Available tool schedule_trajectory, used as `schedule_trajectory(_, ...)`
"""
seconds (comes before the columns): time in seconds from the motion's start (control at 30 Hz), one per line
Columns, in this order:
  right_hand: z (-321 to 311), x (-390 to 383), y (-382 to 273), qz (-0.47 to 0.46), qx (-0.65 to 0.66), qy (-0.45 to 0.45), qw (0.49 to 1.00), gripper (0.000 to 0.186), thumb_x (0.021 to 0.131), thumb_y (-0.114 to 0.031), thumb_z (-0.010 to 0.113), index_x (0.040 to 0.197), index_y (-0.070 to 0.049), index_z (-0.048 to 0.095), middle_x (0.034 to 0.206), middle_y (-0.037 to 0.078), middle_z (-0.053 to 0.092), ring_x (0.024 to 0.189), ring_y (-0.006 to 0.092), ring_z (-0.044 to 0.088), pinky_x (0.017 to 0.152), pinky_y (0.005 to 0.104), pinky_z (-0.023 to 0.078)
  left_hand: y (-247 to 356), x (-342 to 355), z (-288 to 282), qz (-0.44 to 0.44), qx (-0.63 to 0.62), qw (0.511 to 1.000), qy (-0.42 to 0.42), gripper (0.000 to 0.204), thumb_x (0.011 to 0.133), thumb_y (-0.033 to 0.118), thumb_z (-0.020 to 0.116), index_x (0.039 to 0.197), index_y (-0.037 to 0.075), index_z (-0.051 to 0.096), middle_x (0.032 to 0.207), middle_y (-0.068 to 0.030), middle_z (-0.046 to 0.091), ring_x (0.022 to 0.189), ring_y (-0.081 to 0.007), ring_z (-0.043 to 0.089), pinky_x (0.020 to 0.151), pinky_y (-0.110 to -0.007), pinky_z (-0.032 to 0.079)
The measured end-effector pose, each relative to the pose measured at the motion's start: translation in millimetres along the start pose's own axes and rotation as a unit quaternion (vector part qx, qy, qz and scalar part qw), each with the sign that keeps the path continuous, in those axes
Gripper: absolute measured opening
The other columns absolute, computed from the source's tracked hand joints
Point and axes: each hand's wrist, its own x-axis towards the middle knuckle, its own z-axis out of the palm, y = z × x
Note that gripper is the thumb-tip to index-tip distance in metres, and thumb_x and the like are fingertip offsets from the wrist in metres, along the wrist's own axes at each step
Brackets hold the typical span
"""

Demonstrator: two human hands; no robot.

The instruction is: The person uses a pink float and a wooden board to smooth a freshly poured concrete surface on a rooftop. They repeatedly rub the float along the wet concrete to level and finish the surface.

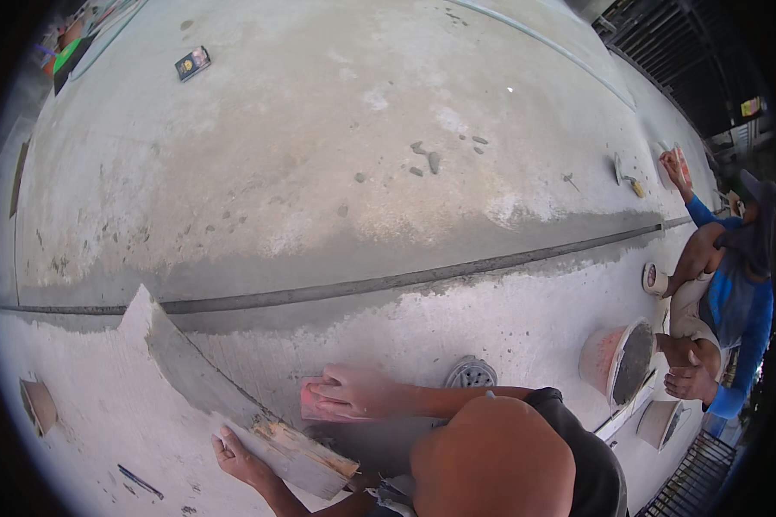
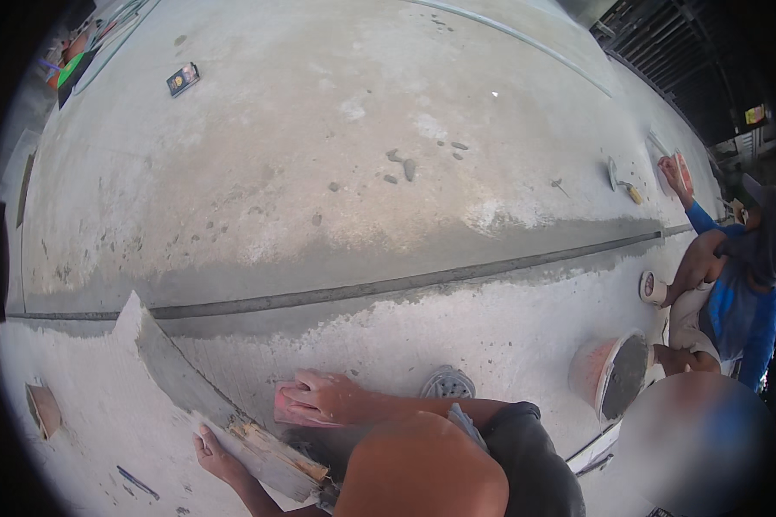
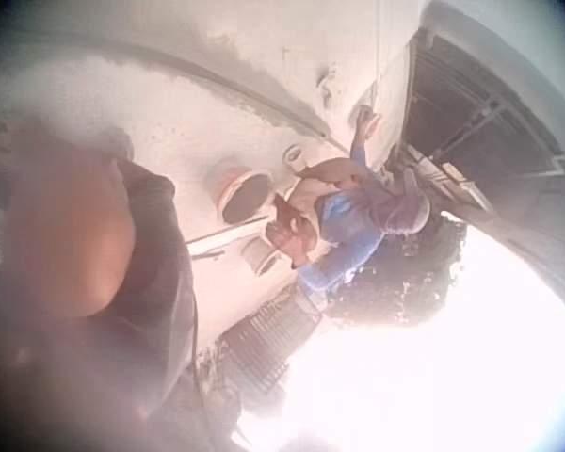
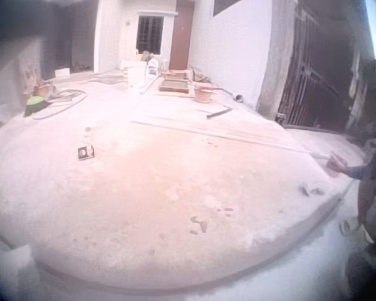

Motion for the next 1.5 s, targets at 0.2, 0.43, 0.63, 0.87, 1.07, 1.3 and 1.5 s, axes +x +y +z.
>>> schedule_trajectory(0.2,-48.0,-25.1,1.2,0.131,0.072,0.094,0.984,0.036,0.103,-0.030,0.063,0.133,-0.011,0.068,0.111,0.012,0.060,0.099,0.0299,0.064,0.086,0.0405,0.054,-21.1,22.2,-1.8,0.039,0.026,0.999,0.003,0.080,0.103,0.035,0.070,0.151,-0.017,0.033,0.131,-0.0287,0.060,0.109,-0.0290,0.066,0.091,-0.039,0.056)
schedule_trajectory(0.43,-34.4,-38.5,-14.9,0.259,0.206,0.259,0.908,0.038,0.105,-0.028,0.059,0.138,-0.009,0.065,0.117,0.009,0.067,0.108,0.0237,0.064,0.095,0.0364,0.051,16.8,2.2,36.3,0.067,0.006,0.995,-0.069,0.080,0.102,0.031,0.072,0.154,-0.014,0.031,0.129,-0.0271,0.062,0.107,-0.0281,0.066,0.091,-0.038,0.056)
schedule_trajectory(0.63,-55.5,-86.9,-49.9,0.334,0.358,0.430,0.759,0.033,0.113,-0.030,0.048,0.133,-0.008,0.064,0.109,0.002,0.068,0.098,0.0089,0.063,0.087,0.0264,0.052,6.9,-20.3,87.0,0.047,-0.123,0.953,-0.271,0.064,0.099,0.012,0.072,0.150,-0.010,0.040,0.126,-0.0184,0.066,0.110,-0.0230,0.065,0.095,-0.035,0.053)
schedule_trajectory(0.87,-69.6,-145.5,-83.6,0.321,0.278,0.505,0.752,0.037,0.115,-0.030,0.042,0.139,-0.005,0.055,0.107,0.002,0.065,0.099,0.0095,0.059,0.088,0.0285,0.050,36.2,-44.0,149.9,0.068,-0.123,0.916,-0.376,0.051,0.101,0.011,0.068,0.144,-0.006,0.048,0.122,-0.0170,0.068,0.107,-0.0216,0.067,0.094,-0.033,0.053)
schedule_trajectory(1.07,-41.2,-221.6,-72.1,0.338,0.353,0.576,0.656,0.035,0.115,-0.022,0.041,0.144,-0.006,0.047,0.110,0.007,0.064,0.098,0.0122,0.060,0.088,0.0282,0.050,34.8,-77.9,153.3,0.052,-0.102,0.916,-0.384,0.055,0.106,0.018,0.063,0.149,-0.008,0.041,0.122,-0.0195,0.069,0.107,-0.0229,0.067,0.094,-0.034,0.053)
schedule_trajectory(1.3,-11.3,-220.6,-36.1,0.298,0.381,0.583,0.653,0.034,0.114,-0.018,0.042,0.145,-0.006,0.046,0.111,0.007,0.064,0.097,0.0127,0.061,0.088,0.0287,0.051,23.9,-107.4,130.1,0.074,-0.034,0.942,-0.327,0.064,0.109,0.022,0.058,0.155,-0.010,0.029,0.124,-0.0228,0.067,0.109,-0.0248,0.067,0.094,-0.036,0.054)
schedule_trajectory(1.5,-2.1,-228.2,-30.7,0.269,0.332,0.575,0.698,0.034,0.113,-0.014,0.042,0.146,-0.005,0.045,0.111,0.008,0.064,0.096,0.0131,0.061,0.088,0.0291,0.051,28.9,-129.6,121.7,0.107,-0.015,0.940,-0.323,0.067,0.109,0.023,0.058,0.156,-0.012,0.026,0.123,-0.0224,0.068,0.106,-0.0242,0.067,0.093,-0.036,0.054)
